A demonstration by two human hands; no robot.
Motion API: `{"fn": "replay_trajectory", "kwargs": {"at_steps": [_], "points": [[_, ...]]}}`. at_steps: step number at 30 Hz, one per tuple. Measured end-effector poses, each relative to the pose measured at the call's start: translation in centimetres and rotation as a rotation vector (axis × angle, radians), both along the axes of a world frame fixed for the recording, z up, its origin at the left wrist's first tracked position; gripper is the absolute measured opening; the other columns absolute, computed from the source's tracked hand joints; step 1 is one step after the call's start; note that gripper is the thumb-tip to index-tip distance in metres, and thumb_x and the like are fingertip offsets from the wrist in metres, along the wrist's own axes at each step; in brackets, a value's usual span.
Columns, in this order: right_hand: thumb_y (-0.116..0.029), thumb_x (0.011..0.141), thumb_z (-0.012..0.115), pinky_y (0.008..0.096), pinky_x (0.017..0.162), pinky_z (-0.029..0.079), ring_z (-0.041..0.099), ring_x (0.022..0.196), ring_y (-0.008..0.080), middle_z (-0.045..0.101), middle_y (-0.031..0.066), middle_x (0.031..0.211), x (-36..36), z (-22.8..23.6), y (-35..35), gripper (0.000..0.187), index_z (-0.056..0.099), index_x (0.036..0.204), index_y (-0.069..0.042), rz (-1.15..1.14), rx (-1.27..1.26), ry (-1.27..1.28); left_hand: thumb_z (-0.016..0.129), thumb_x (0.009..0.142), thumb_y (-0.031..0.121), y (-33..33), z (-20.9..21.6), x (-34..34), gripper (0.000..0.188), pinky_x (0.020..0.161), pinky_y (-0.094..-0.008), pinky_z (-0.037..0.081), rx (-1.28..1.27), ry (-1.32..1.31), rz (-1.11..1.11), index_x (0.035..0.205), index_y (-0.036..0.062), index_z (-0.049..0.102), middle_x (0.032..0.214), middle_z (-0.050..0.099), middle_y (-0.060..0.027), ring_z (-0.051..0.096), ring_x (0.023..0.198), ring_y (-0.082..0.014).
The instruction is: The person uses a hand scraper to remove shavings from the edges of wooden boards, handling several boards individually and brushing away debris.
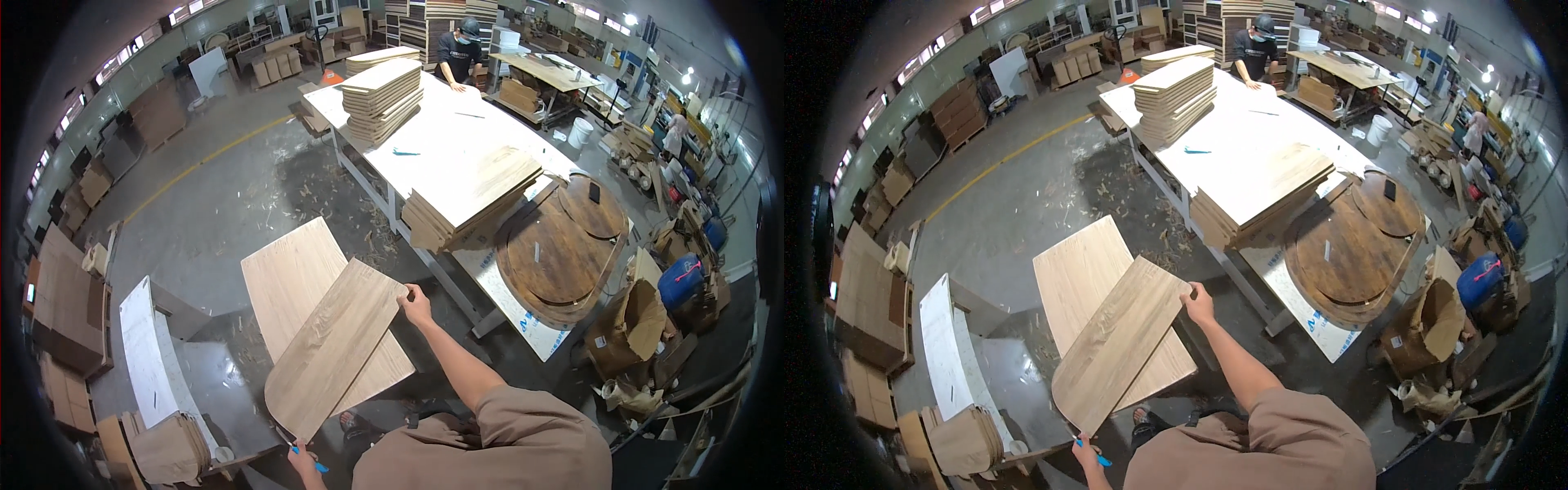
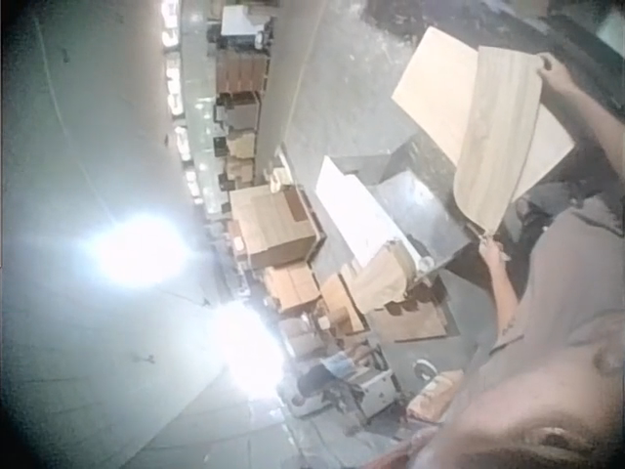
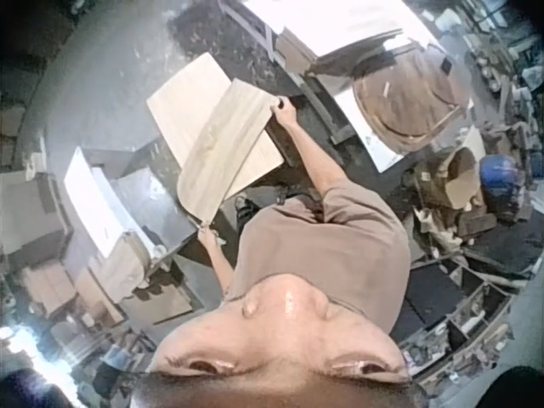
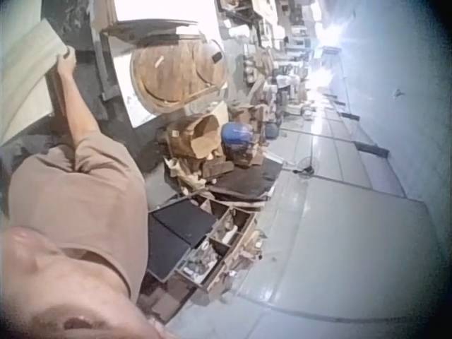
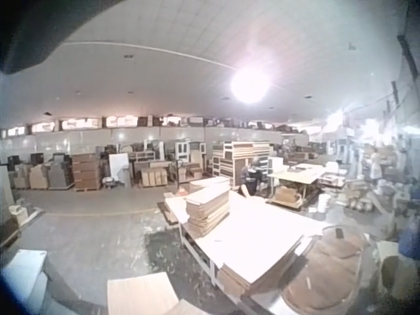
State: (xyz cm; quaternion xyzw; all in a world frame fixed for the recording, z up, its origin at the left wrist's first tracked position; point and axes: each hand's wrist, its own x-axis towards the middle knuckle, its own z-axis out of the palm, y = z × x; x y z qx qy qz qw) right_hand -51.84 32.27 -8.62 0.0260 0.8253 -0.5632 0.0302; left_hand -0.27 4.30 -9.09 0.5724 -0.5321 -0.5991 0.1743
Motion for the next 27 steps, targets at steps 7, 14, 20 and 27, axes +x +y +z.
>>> {"fn": "replay_trajectory", "kwargs": {"at_steps": [7, 14, 20, 27], "points": [[-0.022, 0.104, 0.077, 0.0305, 0.095, 0.054, 0.067, 0.103, 0.0116, 0.074, 0.002, 0.112, 1.2, -0.4, -1.3, 0.039, 0.069, 0.141, -0.01, -0.063, -0.249, -0.102, 0.063, 0.114, 0.027, -0.5, -0.5, 0.8, 0.027, 0.043, -0.0314, 0.043, 0.036, -0.042, -0.008, 0.122, 0.0007, 0.064, 0.089, 0.077, -0.0143, 0.053, 0.045, -0.0152], [-0.024, 0.104, 0.077, 0.0319, 0.09, 0.055, 0.067, 0.095, 0.0122, 0.074, 0.0011, 0.105, 1.1, -1.5, -1.0, 0.04, 0.07, 0.141, -0.011, -0.141, -0.298, -0.038, 0.067, 0.111, 0.024, -1.7, -1.4, 0.9, 0.018, 0.044, -0.0327, 0.045, 0.11, 0.043, 0.016, 0.113, 0.0074, 0.062, 0.083, 0.064, -0.0056, 0.053, 0.049, -0.0157], [-0.026, 0.1, 0.08, 0.0345, 0.086, 0.056, 0.068, 0.09, 0.0156, 0.074, 0.0049, 0.099, 1.3, -0.7, -1.3, 0.043, 0.07, 0.139, -0.01, -0.095, -0.246, -0.018, 0.073, 0.109, 0.033, -5.0, -2.2, 2.0, 0.025, 0.049, -0.0343, 0.045, 0.367, 0.207, 0.131, 0.106, 0.0132, 0.058, 0.078, 0.056, -0.0023, 0.054, 0.058, -0.0162], [-0.027, 0.1, 0.08, 0.0352, 0.085, 0.056, 0.068, 0.09, 0.0171, 0.073, 0.0049, 0.098, 1.5, -0.9, -0.9, 0.046, 0.068, 0.141, -0.01, -0.086, -0.244, -0.027, 0.069, 0.112, 0.029, -4.4, -0.6, 0.5, 0.02, 0.05, -0.0349, 0.044, 0.312, 0.14, 0.113, 0.108, 0.0122, 0.058, 0.08, 0.051, -0.0007, 0.05, 0.059, -0.0155]]}}
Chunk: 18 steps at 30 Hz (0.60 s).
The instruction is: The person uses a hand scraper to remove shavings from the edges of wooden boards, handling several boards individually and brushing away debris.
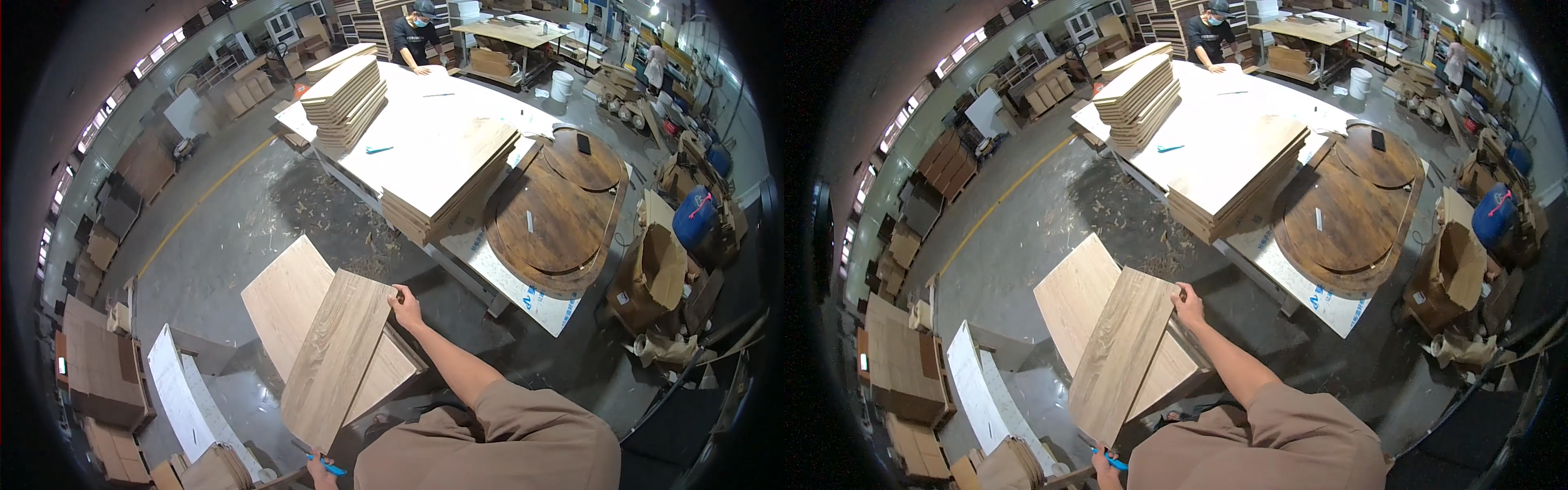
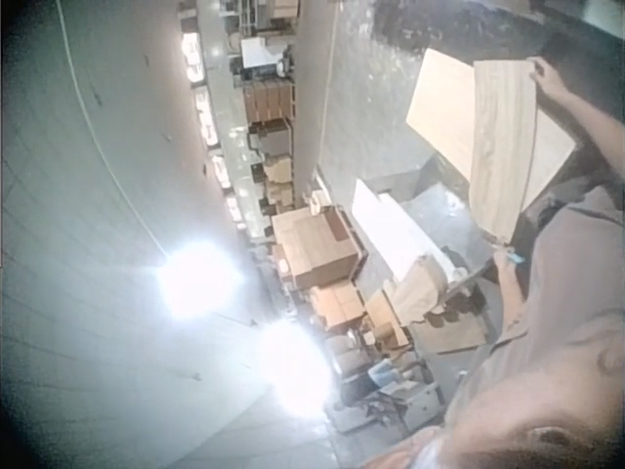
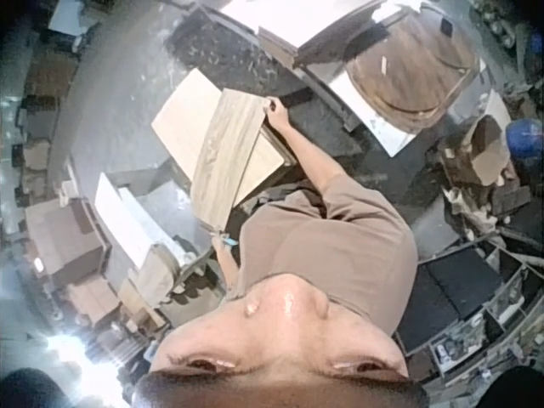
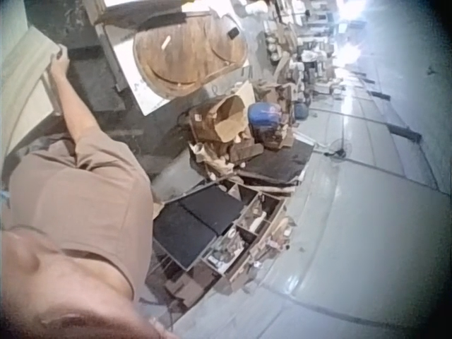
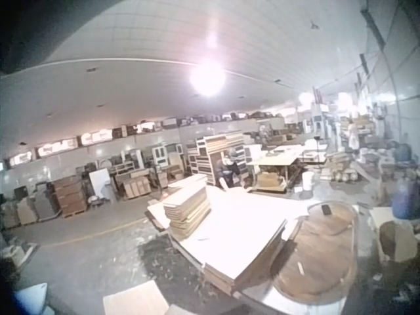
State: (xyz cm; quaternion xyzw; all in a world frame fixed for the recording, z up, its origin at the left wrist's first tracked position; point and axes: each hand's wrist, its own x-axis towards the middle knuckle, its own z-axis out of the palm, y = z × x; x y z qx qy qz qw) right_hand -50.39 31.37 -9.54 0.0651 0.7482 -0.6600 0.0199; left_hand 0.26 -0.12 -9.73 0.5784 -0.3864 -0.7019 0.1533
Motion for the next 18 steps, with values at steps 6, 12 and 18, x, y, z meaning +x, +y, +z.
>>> {"fn": "replay_trajectory", "kwargs": {"at_steps": [6, 12, 18], "points": [[-0.03, 0.097, 0.081, 0.0382, 0.087, 0.057, 0.07, 0.092, 0.0204, 0.074, 0.0071, 0.099, 0.0, 0.3, 0.0, 0.049, 0.068, 0.141, -0.013, -0.01, 0.078, -0.021, 0.068, 0.113, 0.027, 0.2, -0.1, 0.0, 0.018, 0.049, -0.0304, 0.043, -0.043, -0.013, -0.032, 0.106, 0.0116, 0.061, 0.08, 0.054, -0.0006, 0.05, 0.057, -0.0128], [-0.032, 0.097, 0.081, 0.0414, 0.092, 0.058, 0.074, 0.099, 0.0252, 0.077, 0.0092, 0.104, -0.3, -0.2, -0.3, 0.048, 0.069, 0.142, -0.017, -0.034, 0.204, 0.007, 0.069, 0.113, 0.027, -0.7, -1.0, 0.6, 0.016, 0.048, -0.0306, 0.044, -0.032, 0.029, -0.104, 0.108, 0.0136, 0.062, 0.083, 0.055, 0.0007, 0.05, 0.056, -0.0122], [-0.039, 0.096, 0.083, 0.0452, 0.102, 0.057, 0.073, 0.115, 0.0329, 0.074, 0.0137, 0.125, 0.8, 0.8, -0.8, 0.07, 0.057, 0.155, -0.011, -0.112, 0.048, -0.138, 0.071, 0.111, 0.024, -0.5, -1.2, -0.2, 0.014, 0.048, -0.0303, 0.045, 0.018, 0.02, -0.075, 0.11, 0.0149, 0.06, 0.084, 0.057, 0.0009, 0.05, 0.054, -0.0121]]}}
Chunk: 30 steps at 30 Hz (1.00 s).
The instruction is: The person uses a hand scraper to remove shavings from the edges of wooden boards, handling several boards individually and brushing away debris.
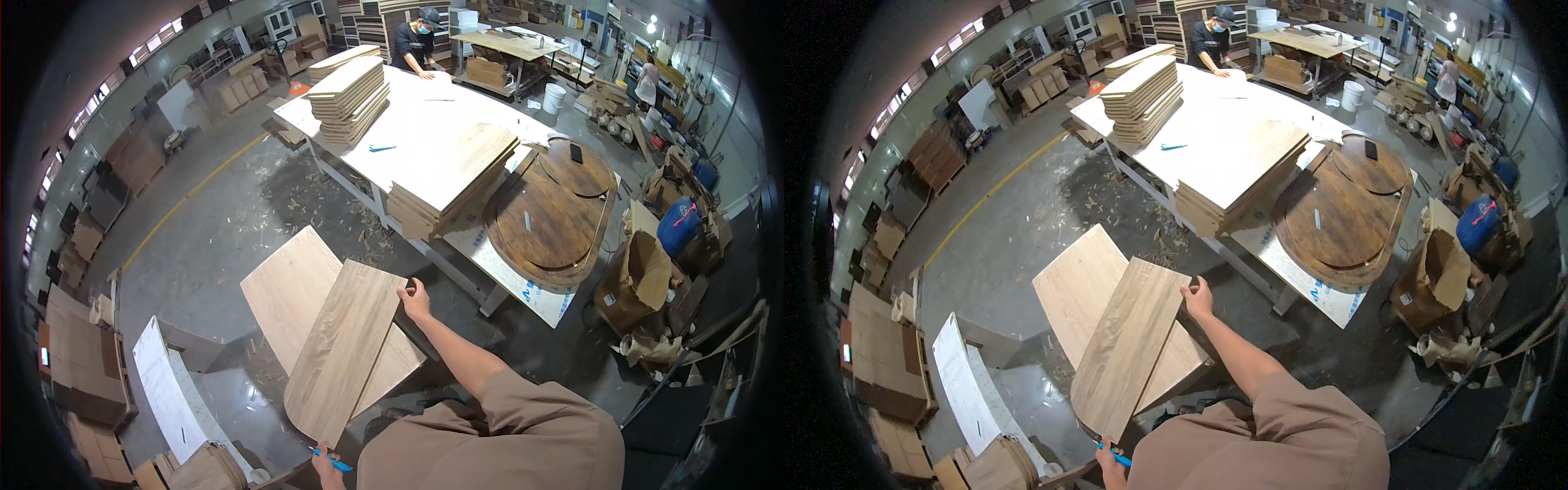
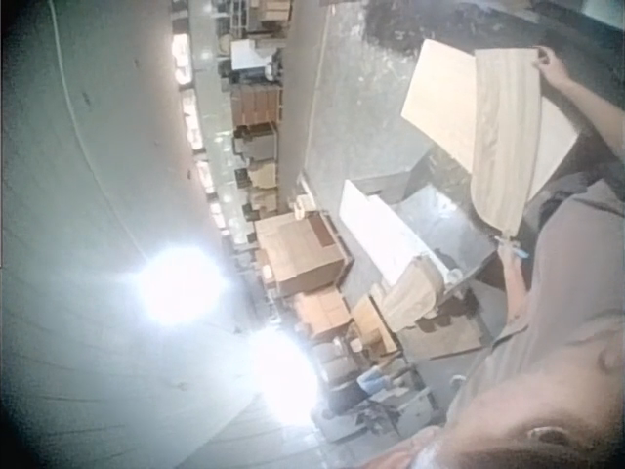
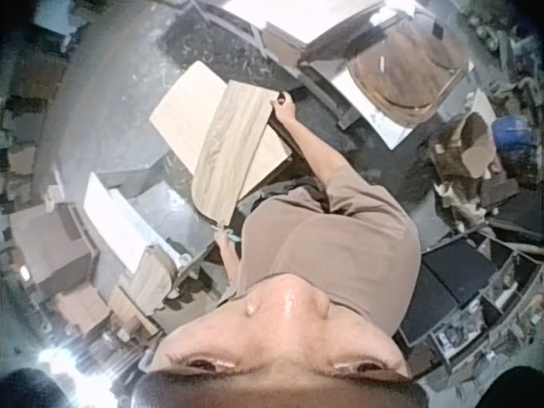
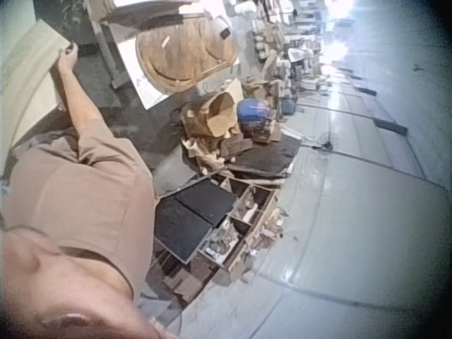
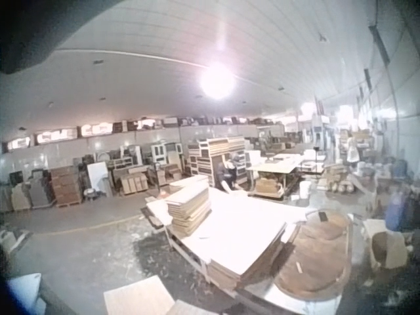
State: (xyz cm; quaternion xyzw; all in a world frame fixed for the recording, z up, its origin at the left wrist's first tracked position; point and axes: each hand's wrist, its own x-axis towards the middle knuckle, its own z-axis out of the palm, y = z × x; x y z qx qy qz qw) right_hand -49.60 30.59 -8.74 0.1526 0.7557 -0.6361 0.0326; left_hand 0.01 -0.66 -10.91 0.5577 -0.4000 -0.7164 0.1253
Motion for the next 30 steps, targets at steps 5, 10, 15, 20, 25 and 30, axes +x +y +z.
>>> {"fn": "replay_trajectory", "kwargs": {"at_steps": [5, 10, 15, 20, 25, 30], "points": [[-0.044, 0.091, 0.082, 0.0559, 0.129, 0.032, 0.037, 0.156, 0.042, 0.04, 0.021, 0.165, 6.0, 4.3, -2.5, 0.092, 0.042, 0.164, -0.006, 0.21, 0.757, 0.319, 0.074, 0.11, 0.022, 0.6, -0.4, 1.2, 0.018, 0.047, -0.0304, 0.045, -0.024, -0.016, -0.008, 0.107, 0.0136, 0.057, 0.082, 0.057, 0.0007, 0.052, 0.055, -0.012], [-0.043, 0.093, 0.079, 0.0591, 0.133, 0.023, 0.031, 0.16, 0.0459, 0.036, 0.024, 0.169, 11.4, 4.6, -5.4, 0.089, 0.043, 0.164, -0.005, 0.59, 0.903, 0.425, 0.069, 0.112, 0.02, 2.5, 3.0, -0.3, 0.019, 0.048, -0.0291, 0.042, -0.097, -0.03, -0.075, 0.101, 0.009, 0.059, 0.075, 0.054, 0.0021, 0.051, 0.055, -0.0098], [-0.053, 0.101, 0.067, 0.0624, 0.136, 0.012, 0.021, 0.166, 0.0478, 0.029, 0.0266, 0.178, 12.5, 2.6, -6.5, 0.087, 0.04, 0.17, -0.007, 0.603, 1.022, 0.432, 0.068, 0.113, 0.025, 3.6, 4.0, -1.0, 0.024, 0.046, -0.0292, 0.037, -0.141, -0.062, -0.102, 0.097, 0.0069, 0.064, 0.068, 0.052, 0.0034, 0.049, 0.051, -0.0089], [-0.055, 0.105, 0.061, 0.064, 0.135, 0.011, 0.023, 0.167, 0.0451, 0.03, 0.0248, 0.179, 11.8, 3.1, -7.4, 0.085, 0.038, 0.172, -0.008, 0.685, 1.109, 0.485, 0.07, 0.107, 0.04, 4.8, 0.1, 0.6, 0.044, 0.07, -0.0462, 0.056, -0.527, -0.367, -0.247, 0.108, -0.0038, 0.073, 0.08, 0.073, -0.0207, 0.074, 0.073, -0.0353], [-0.053, 0.103, 0.065, 0.0647, 0.134, 0.015, 0.028, 0.164, 0.045, 0.038, 0.0247, 0.173, 10.0, 3.0, -7.2, 0.081, 0.044, 0.166, -0.006, 0.708, 1.152, 0.513, 0.069, 0.106, 0.038, 9.1, 4.6, -1.5, 0.042, 0.082, -0.0517, 0.058, -0.688, -0.353, -0.156, 0.111, -0.0038, 0.074, 0.097, 0.075, -0.0306, 0.074, 0.098, -0.0503], [-0.049, 0.102, 0.068, 0.0631, 0.134, 0.015, 0.03, 0.162, 0.0448, 0.037, 0.0229, 0.173, 6.2, 1.5, -6.9, 0.079, 0.046, 0.164, -0.005, 0.693, 1.225, 0.492, 0.07, 0.108, 0.037, 12.8, 7.3, -2.0, 0.046, 0.092, -0.0434, 0.056, -0.553, -0.311, -0.23, 0.126, -0.0045, 0.067, 0.107, 0.076, -0.0252, 0.076, 0.103, -0.0369]]}}
